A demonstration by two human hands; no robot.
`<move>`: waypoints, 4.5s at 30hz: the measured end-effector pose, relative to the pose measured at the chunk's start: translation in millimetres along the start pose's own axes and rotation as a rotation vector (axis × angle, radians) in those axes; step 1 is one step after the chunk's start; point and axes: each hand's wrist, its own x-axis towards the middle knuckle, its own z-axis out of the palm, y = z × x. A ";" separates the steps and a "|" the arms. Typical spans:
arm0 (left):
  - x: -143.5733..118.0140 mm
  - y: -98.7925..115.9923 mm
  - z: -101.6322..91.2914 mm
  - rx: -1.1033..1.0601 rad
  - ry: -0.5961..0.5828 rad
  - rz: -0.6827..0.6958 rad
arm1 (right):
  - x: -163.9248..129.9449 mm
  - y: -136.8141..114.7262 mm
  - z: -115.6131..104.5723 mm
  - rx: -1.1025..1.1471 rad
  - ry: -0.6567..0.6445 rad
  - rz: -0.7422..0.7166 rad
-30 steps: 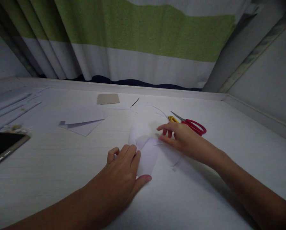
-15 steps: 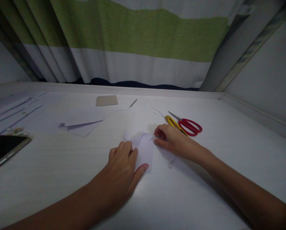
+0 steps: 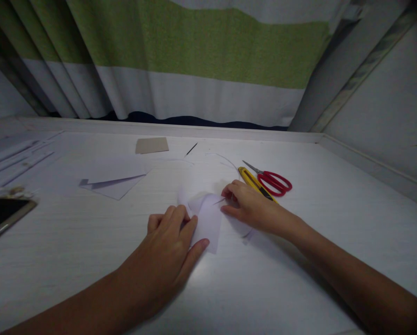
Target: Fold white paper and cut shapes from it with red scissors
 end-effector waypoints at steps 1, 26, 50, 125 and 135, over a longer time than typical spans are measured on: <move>-0.1 0.1 0.1 0.000 -0.002 0.001 | 0.3 0.3 0.6 -0.002 -0.003 0.005; 0.5 0.7 0.9 0.039 -0.013 0.009 | -14.1 -33.0 2.7 -0.070 0.222 0.066; -0.6 -0.3 2.4 0.066 -0.014 0.029 | -4.7 -18.6 3.4 0.468 -0.003 -0.153; -11.8 -6.4 4.7 0.112 -0.020 0.041 | -9.6 -32.3 12.4 0.111 0.000 -0.318; -18.8 -6.7 3.4 0.129 0.018 0.031 | -10.6 -36.6 23.3 -0.014 0.028 -0.373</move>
